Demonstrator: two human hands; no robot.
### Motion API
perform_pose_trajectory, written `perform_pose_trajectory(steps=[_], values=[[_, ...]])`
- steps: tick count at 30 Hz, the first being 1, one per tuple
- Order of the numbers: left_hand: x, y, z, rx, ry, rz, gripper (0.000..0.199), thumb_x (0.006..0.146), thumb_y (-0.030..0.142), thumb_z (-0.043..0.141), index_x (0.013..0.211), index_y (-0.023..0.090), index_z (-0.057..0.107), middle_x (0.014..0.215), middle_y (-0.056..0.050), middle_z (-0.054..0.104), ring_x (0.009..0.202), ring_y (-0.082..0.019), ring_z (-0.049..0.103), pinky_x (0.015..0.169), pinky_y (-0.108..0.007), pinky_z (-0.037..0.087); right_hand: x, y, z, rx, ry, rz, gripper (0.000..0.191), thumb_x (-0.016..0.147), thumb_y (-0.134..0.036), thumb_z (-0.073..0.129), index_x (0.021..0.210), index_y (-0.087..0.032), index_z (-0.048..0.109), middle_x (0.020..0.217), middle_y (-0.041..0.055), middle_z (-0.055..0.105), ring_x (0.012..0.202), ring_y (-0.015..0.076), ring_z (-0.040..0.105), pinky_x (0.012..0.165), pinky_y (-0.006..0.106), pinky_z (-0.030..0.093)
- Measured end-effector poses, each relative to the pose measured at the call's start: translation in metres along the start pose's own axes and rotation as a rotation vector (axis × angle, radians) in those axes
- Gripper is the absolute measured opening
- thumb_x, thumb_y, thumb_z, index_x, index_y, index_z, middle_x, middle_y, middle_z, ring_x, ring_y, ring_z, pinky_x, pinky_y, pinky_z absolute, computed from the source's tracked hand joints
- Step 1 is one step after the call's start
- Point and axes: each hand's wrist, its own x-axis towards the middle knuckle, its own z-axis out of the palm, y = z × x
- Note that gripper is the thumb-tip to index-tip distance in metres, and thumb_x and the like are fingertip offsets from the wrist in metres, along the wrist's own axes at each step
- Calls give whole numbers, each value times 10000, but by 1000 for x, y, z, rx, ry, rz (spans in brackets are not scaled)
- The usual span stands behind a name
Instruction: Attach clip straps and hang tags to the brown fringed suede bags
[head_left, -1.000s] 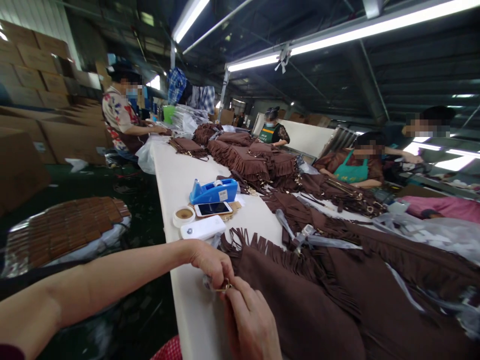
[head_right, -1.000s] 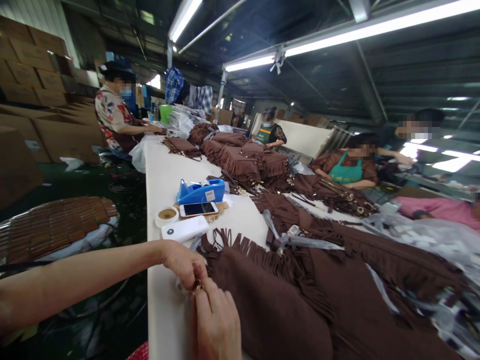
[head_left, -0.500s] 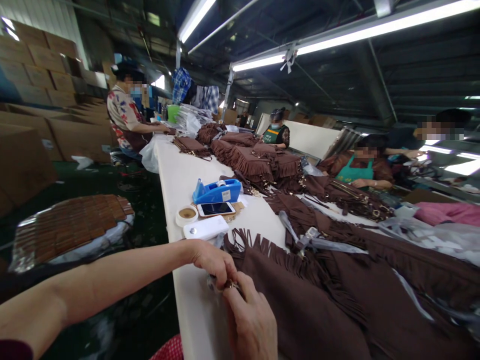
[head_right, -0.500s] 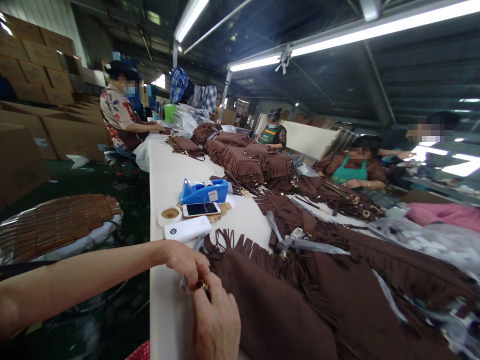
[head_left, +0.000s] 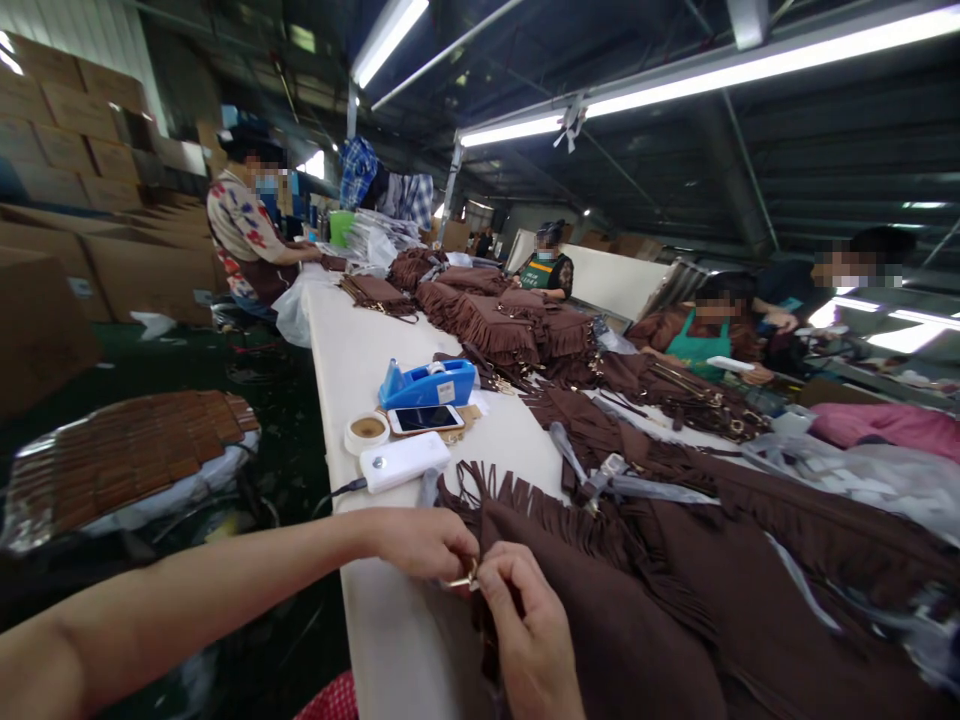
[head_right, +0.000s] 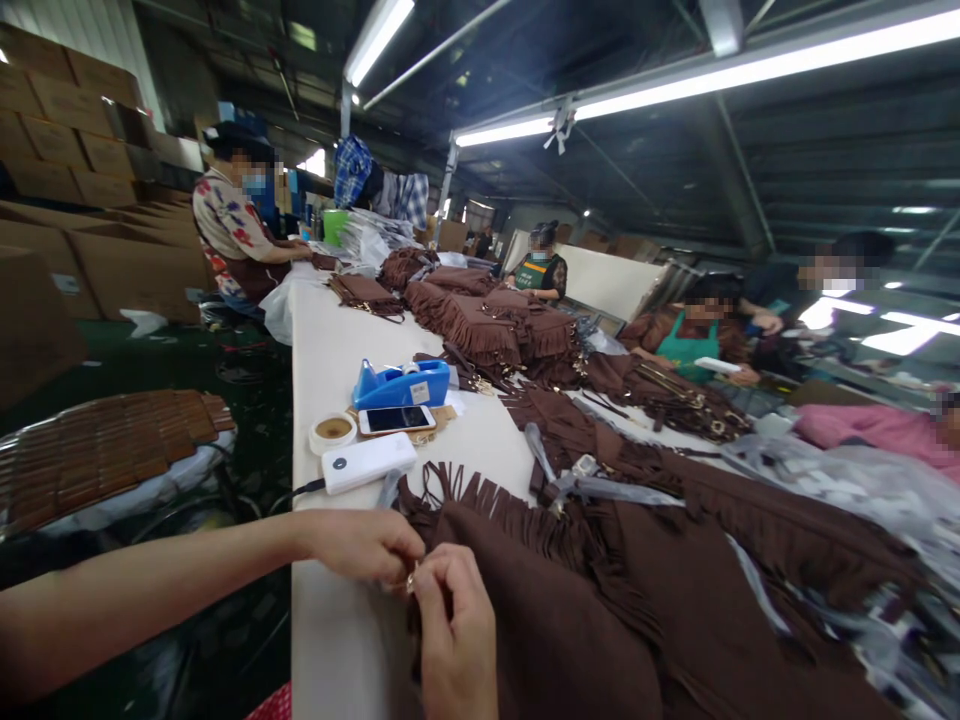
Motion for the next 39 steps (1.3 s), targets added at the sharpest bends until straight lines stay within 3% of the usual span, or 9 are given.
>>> perform_pose_trajectory(steps=[4,9,12,17,21,24,28,32,39], values=[[-22,11,21,161,408,196,406,621,0,480,940,204,626,905,-3,574,837,-173,526,757,-269,407,6,0,-8,283,-15,349,309,854,-480,579,729,-199,546,658,-36,461,599,126,422,560,232,393],[-24,-5,53,174,585,234,131,743,72,575,787,188,615,890,-13,575,859,-170,545,774,-268,396,6,-1,-2,318,-50,307,344,826,-499,608,687,-189,552,676,-24,487,640,130,431,564,229,372],[-17,-17,64,63,692,266,116,823,139,546,718,184,568,816,-8,564,814,-163,536,736,-266,388,5,-6,-3,280,-78,295,300,833,-456,594,705,-185,575,681,-19,506,649,133,448,576,232,383],[-16,-24,63,-236,725,180,124,848,261,538,746,191,531,712,17,531,699,-153,501,667,-264,385,7,-8,-28,211,-203,420,207,684,-250,626,874,-179,587,719,-35,551,581,108,441,536,222,361],[-19,-20,58,-313,786,128,183,861,341,530,758,189,530,705,6,560,703,-166,525,680,-275,410,4,-3,-50,-11,-352,383,51,668,-160,567,713,-175,587,626,-44,531,608,116,465,572,224,342],[-19,-13,56,-268,850,117,207,864,355,527,735,193,528,679,11,551,682,-163,522,664,-267,409,1,-4,-58,-103,-394,324,96,703,-127,523,667,-184,591,605,-45,534,606,115,469,568,218,330],[-18,-3,56,-267,867,121,195,898,340,496,765,201,528,645,18,561,637,-159,529,630,-262,408,1,-9,-56,-57,-281,251,118,792,-183,510,735,-201,612,609,-48,531,575,118,475,543,216,344],[-15,12,55,-86,865,263,182,889,269,539,723,194,547,748,3,538,730,-156,510,692,-261,398,6,-13,-39,-36,-101,217,227,885,-339,502,800,-203,663,608,-38,520,530,124,459,503,227,352],[-5,27,48,-207,795,343,180,828,279,585,682,179,552,764,4,499,737,-148,469,684,-260,367,16,-20,-18,25,-114,95,225,880,-316,547,796,-185,710,756,7,646,707,154,564,634,233,411]])
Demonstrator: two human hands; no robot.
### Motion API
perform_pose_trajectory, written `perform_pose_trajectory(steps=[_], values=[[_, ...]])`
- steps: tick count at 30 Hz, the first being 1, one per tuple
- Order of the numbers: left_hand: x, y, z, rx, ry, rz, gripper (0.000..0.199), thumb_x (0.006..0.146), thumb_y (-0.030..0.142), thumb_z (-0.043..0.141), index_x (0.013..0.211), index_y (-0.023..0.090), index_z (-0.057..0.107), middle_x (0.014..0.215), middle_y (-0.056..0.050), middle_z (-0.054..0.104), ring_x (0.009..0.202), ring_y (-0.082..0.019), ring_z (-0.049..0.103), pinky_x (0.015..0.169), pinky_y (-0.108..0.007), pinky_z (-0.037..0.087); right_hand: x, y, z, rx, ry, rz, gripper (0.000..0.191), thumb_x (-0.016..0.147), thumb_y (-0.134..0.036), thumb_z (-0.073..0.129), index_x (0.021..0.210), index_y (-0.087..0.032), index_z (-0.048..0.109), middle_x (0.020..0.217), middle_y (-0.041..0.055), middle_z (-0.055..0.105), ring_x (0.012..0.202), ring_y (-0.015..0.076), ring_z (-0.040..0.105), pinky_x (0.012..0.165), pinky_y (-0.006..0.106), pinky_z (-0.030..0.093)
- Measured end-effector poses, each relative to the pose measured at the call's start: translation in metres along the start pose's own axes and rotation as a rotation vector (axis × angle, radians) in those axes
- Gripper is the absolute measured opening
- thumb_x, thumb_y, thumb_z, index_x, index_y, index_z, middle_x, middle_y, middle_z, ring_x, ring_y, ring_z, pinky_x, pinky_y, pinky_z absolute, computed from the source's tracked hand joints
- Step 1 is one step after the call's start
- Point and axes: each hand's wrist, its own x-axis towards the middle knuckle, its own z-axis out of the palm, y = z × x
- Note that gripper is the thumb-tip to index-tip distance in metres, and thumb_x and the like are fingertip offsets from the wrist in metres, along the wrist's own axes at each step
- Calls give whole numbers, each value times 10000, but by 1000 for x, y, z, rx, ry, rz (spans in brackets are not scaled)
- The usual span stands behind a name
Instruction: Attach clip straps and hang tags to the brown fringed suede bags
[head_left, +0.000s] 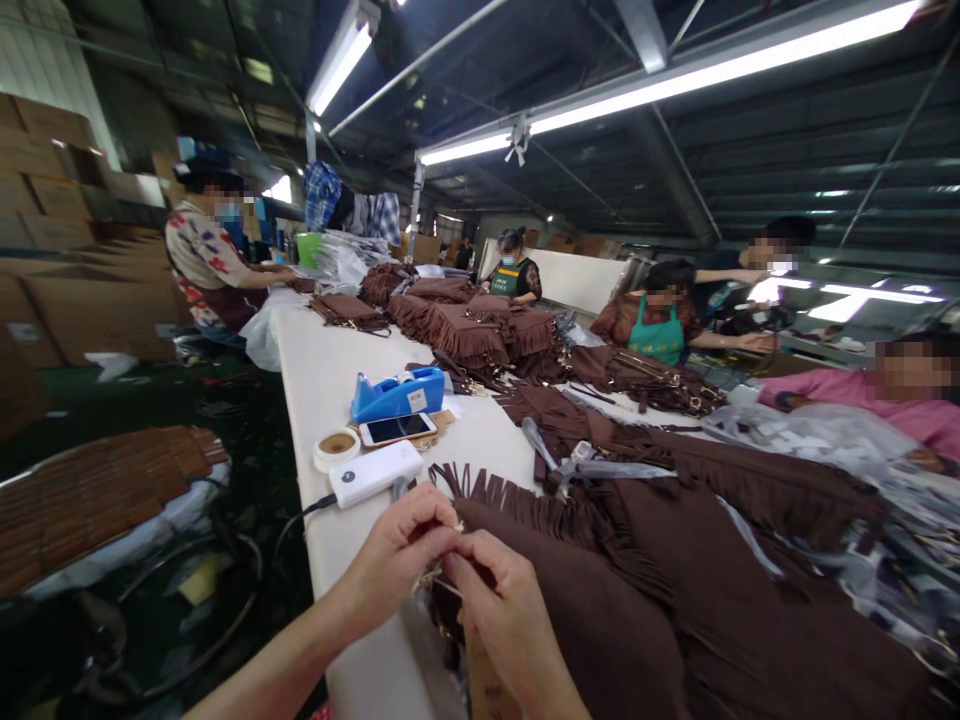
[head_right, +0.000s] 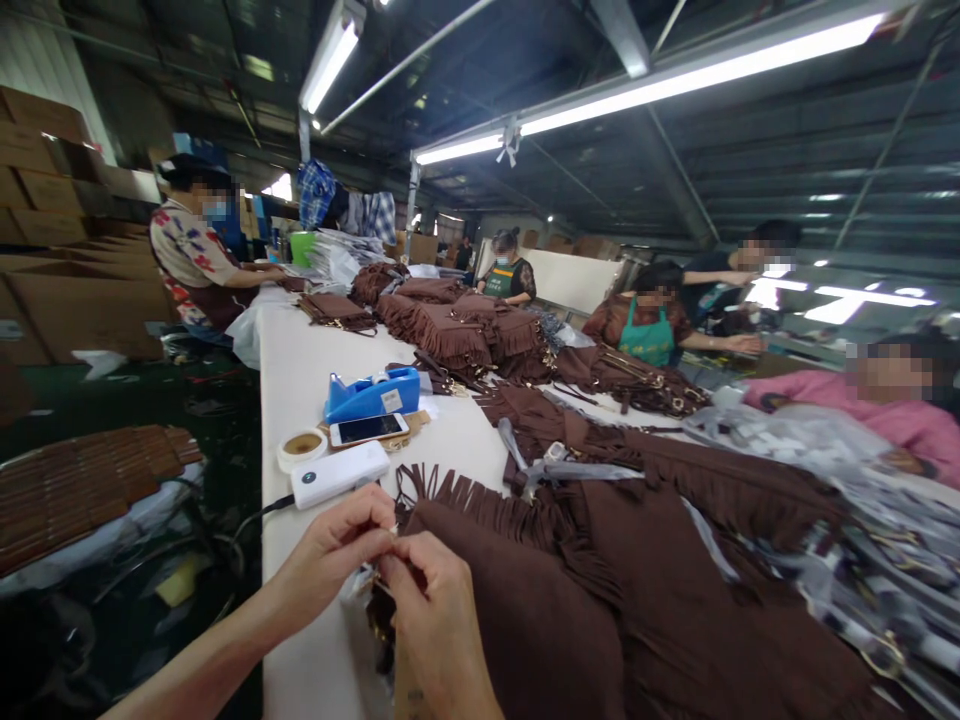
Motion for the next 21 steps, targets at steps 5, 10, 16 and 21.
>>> perform_pose_trajectory(steps=[5,10,16,21], values=[[-4,-6,-1,-162,-32,-165,169,795,333,613,769,183,540,706,36,472,637,-122,428,583,-236,347,0,3,-2,1,27,30,232,880,-333,545,736,-182,647,681,-13,618,650,142,538,596,226,388],[-15,-18,-5,84,-30,-193,49,685,152,627,717,172,595,706,20,558,668,-135,501,611,-237,381,0,11,-1,-14,52,30,247,873,-323,540,663,-195,562,647,-23,565,637,142,514,571,228,360],[-21,-21,-7,185,21,-136,141,759,192,567,619,173,552,642,12,536,630,-137,491,598,-242,366,0,14,1,-57,40,13,267,900,-354,514,684,-201,548,644,-34,525,625,137,482,589,231,365],[-22,-25,-12,-177,-67,-233,236,810,375,606,722,167,535,666,11,549,629,-130,478,608,-243,366,4,26,-1,18,59,154,282,857,-397,534,650,-207,523,599,-38,495,577,138,446,520,234,339]])
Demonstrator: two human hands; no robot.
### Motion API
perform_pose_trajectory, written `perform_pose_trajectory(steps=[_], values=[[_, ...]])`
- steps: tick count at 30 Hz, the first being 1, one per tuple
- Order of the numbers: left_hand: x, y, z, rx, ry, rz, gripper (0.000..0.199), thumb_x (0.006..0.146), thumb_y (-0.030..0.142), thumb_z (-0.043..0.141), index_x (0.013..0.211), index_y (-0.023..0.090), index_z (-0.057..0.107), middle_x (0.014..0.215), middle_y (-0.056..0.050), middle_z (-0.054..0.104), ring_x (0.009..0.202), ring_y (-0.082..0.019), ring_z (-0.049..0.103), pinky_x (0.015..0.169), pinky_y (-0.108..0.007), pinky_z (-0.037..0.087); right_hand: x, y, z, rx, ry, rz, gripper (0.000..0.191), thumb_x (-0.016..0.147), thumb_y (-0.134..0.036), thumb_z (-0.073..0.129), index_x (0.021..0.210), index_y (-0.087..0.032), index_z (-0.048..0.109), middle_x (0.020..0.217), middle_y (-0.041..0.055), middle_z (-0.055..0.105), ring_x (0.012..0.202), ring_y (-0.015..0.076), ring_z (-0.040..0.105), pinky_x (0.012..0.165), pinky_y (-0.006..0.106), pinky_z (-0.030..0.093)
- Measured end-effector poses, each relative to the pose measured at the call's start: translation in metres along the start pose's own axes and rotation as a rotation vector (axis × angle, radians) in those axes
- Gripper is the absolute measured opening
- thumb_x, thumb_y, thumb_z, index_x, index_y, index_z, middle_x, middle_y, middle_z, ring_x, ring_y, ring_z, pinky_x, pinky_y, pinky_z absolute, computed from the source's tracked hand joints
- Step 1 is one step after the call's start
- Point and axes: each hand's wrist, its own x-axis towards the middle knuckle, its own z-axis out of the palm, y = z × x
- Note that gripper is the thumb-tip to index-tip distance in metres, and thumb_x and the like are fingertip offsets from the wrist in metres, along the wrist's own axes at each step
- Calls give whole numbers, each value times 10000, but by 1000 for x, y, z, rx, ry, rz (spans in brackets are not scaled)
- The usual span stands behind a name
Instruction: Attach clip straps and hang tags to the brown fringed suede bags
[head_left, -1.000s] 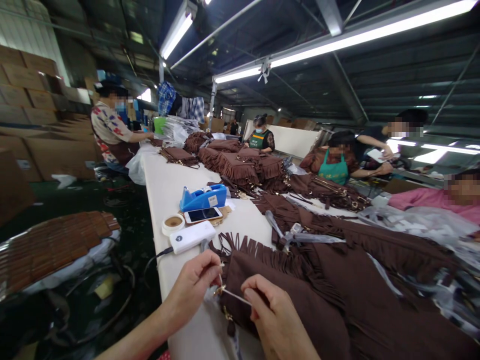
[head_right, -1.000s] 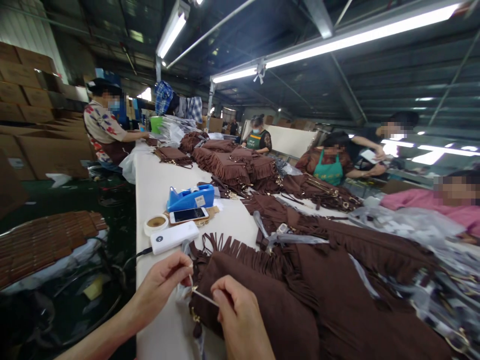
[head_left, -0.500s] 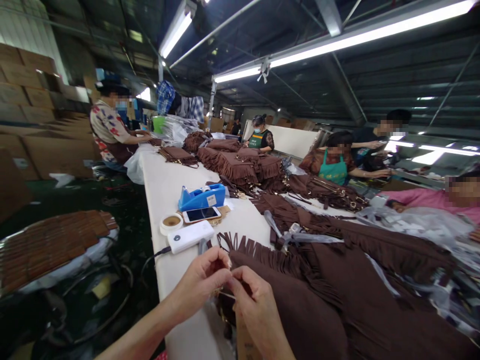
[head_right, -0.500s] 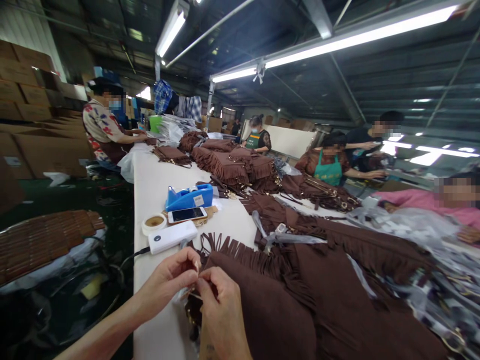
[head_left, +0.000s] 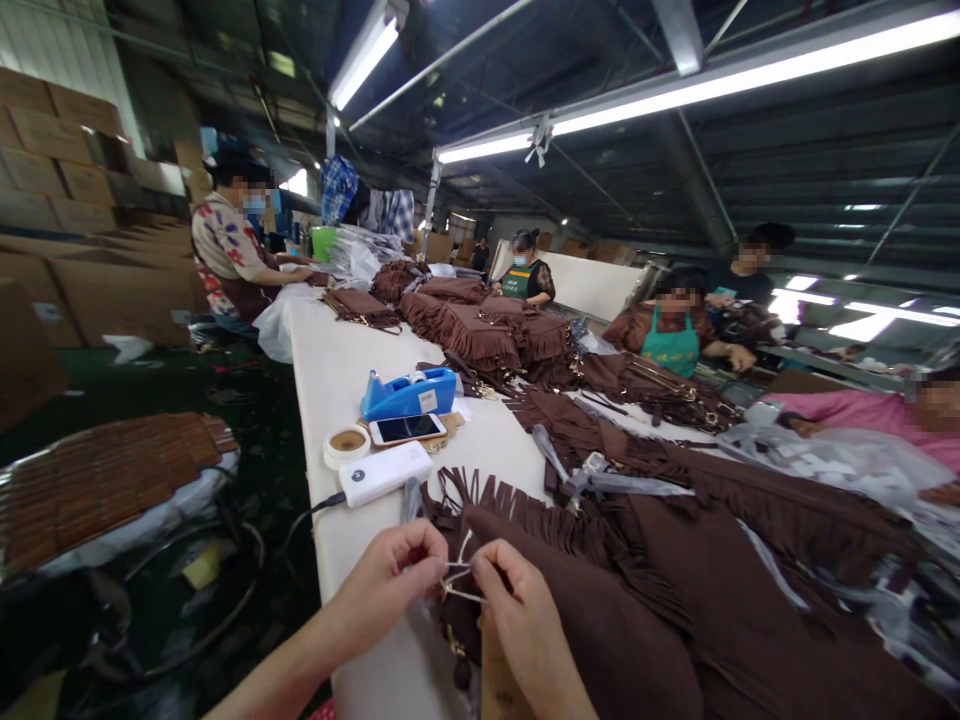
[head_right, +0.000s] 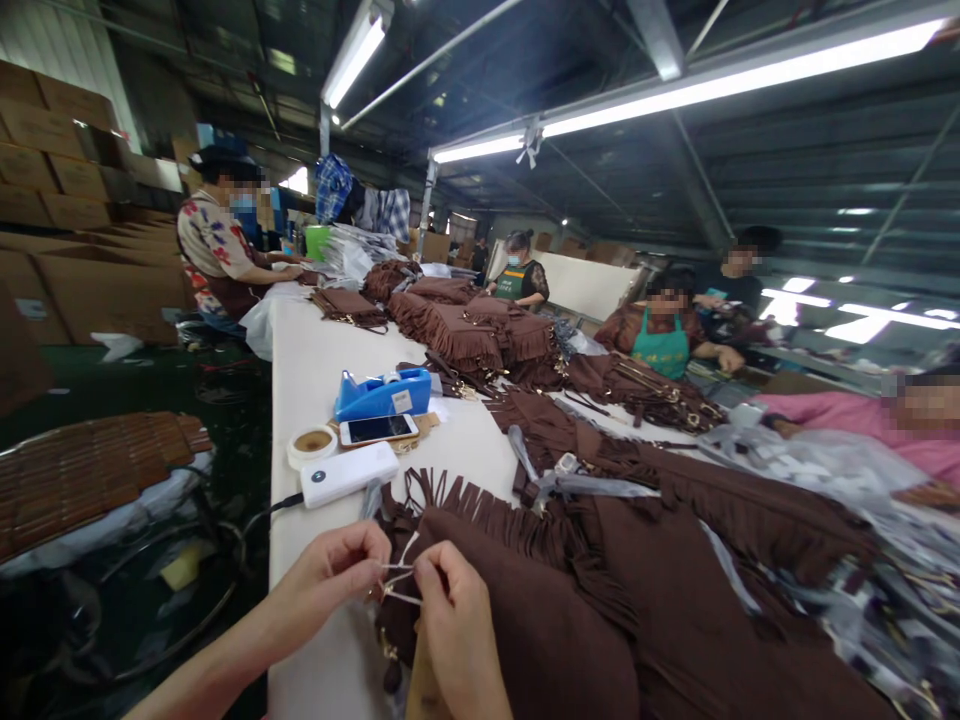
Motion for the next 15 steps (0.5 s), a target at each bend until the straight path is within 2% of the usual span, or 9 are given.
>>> perform_pose_trajectory(steps=[4,7,9,12,15], values=[[2,-10,1,-299,-134,-126,341,814,456,666,766,182,469,635,16,600,584,-107,471,603,-228,340,0,1,-1,160,-94,132,250,799,-377,627,647,-189,563,531,-58,485,506,110,425,494,216,325],[5,-14,3,-491,-140,-170,407,804,508,687,781,198,424,700,-34,676,636,-150,583,598,-237,361,-5,-2,-7,551,-232,302,229,773,-386,712,738,-192,594,568,-56,571,480,87,470,496,190,362],[7,-15,2,-584,-118,-209,430,788,497,720,776,198,412,810,-83,715,668,-154,613,604,-235,379,-7,-2,-13,813,-289,376,237,747,-377,766,771,-190,621,650,-24,654,531,97,567,534,193,430],[7,-16,1,-665,-65,-247,458,751,464,777,737,191,410,789,-63,700,614,-102,553,583,-202,368,-9,0,-23,1011,-209,413,265,645,-289,844,838,-178,700,826,48,749,725,163,702,677,261,537],[7,-18,0,-663,-36,-247,413,728,435,792,736,173,472,653,-19,639,572,-91,523,538,-180,339,-8,0,-27,1075,-158,399,435,533,-195,859,952,-166,744,1067,126,748,936,225,712,820,314,554]])
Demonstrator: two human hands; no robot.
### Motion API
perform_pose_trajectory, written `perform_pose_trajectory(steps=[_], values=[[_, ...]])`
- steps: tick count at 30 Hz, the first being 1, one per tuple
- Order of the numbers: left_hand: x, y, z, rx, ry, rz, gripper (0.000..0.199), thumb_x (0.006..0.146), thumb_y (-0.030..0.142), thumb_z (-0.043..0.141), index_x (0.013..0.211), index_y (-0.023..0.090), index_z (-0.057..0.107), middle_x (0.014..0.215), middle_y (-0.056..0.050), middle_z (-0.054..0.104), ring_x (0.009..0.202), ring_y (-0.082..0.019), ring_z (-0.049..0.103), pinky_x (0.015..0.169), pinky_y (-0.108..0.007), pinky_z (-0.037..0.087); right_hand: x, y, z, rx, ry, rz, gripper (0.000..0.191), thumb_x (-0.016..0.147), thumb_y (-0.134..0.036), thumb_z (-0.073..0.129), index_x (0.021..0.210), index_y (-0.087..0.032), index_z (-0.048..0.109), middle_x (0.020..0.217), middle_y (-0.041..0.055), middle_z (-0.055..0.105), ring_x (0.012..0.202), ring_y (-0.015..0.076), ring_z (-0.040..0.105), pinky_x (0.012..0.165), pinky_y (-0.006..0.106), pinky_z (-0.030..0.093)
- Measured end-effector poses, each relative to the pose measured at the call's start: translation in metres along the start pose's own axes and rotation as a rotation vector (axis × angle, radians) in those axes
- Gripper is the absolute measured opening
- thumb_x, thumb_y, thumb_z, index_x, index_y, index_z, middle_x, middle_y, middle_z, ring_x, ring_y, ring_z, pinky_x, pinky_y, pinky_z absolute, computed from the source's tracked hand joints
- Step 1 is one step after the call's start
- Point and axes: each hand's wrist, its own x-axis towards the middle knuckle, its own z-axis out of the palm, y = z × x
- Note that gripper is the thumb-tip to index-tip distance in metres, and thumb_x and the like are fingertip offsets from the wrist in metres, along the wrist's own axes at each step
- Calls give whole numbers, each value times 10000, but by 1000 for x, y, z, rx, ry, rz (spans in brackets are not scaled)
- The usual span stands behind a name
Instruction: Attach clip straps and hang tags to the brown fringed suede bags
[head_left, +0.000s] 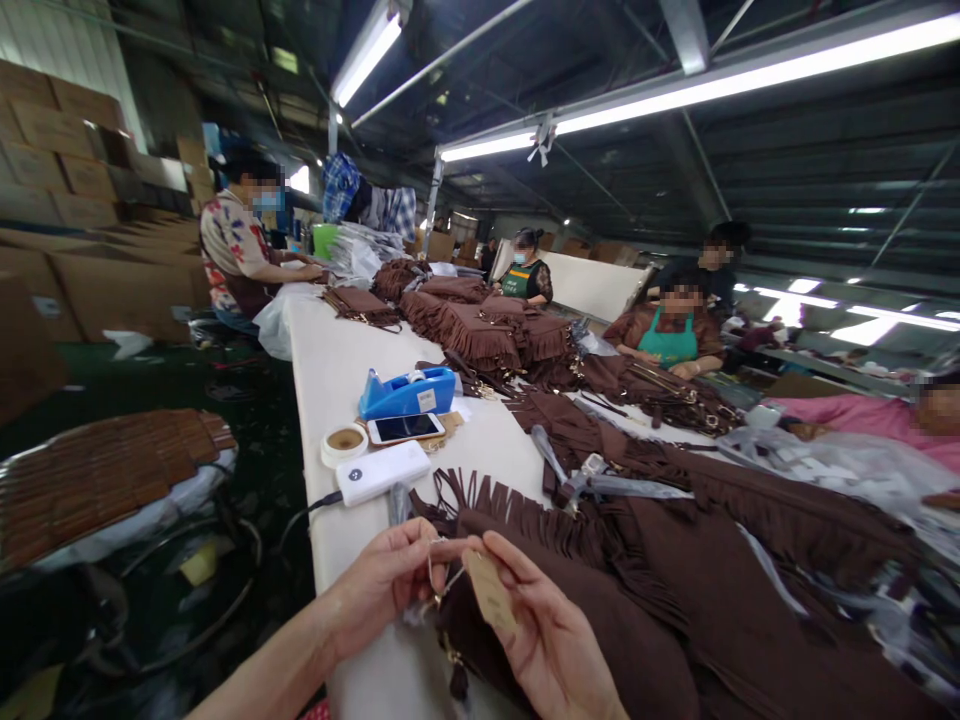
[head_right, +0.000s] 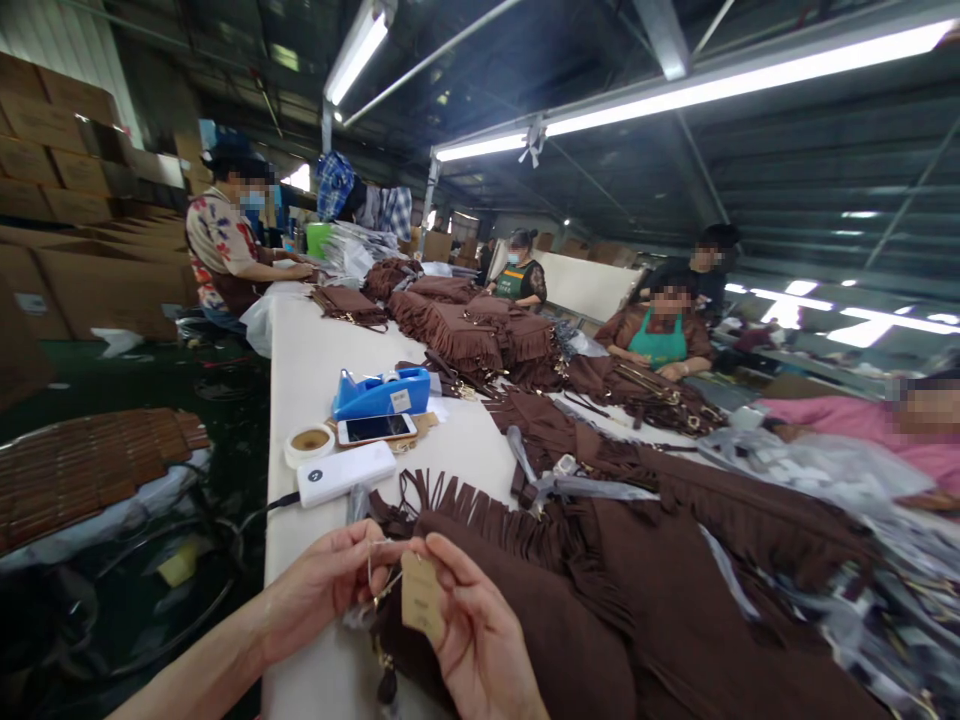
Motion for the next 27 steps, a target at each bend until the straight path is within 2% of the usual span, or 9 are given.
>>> perform_pose_trajectory(steps=[3,6,9,12,15,18,20,23,27], values=[[-1,-2,1,17,81,10,290,654,226,790,753,152,527,667,-13,652,506,-64,517,476,-159,286,3,6,1,-81,8,-61,524,507,-171,872,1015,-178,744,1141,122,725,1001,220,690,855,291,540],[-1,-4,2,11,128,35,303,602,109,743,744,157,479,974,-45,708,418,-5,486,408,-143,197,10,18,1,-362,102,-168,423,586,-321,877,960,-175,744,959,84,756,846,200,704,749,284,556],[0,-7,0,29,104,72,360,624,151,743,748,177,406,1157,-71,677,369,5,492,365,-135,168,13,25,-2,-743,170,-296,328,746,-464,738,865,-159,716,704,33,703,635,169,654,597,254,522],[0,-8,-1,119,82,89,387,634,188,731,774,200,370,1157,-83,681,358,-29,538,339,-133,193,11,23,-1,-1157,89,-464,291,900,-398,537,777,-175,679,588,0,613,520,139,567,523,229,433],[-1,-2,5,291,87,98,361,629,192,683,818,218,376,1105,-69,703,377,-75,579,332,-146,233,8,20,1,-1454,-55,-615,308,937,-266,421,769,-199,670,693,33,658,623,160,615,599,235,434],[-6,12,17,699,70,126,357,627,139,643,935,227,486,922,-9,744,492,-123,625,434,-185,369,9,23,1,-1663,-84,-694,306,918,-204,385,818,-201,674,755,70,690,666,185,647,610,245,431],[-10,23,26,1125,56,169,415,646,102,619,1034,242,569,857,13,750,603,-159,647,566,-233,438,11,29,1,-1703,-96,-702,279,901,-207,398,856,-191,673,755,83,693,639,191,644,582,250,424],[-13,33,35,1614,-6,208,480,685,80,554,1127,261,605,908,5,751,761,-208,675,692,-270,452,11,36,5,-1474,-121,-501,243,907,-236,415,856,-191,648,689,37,659,548,156,607,506,222,419],[-12,41,29,1781,-70,176,469,751,74,459,1160,253,600,854,-6,725,812,-208,672,695,-258,439,8,37,4,-1122,5,-283,111,847,-260,502,793,-198,576,590,-27,574,480,127,559,421,187,412]])
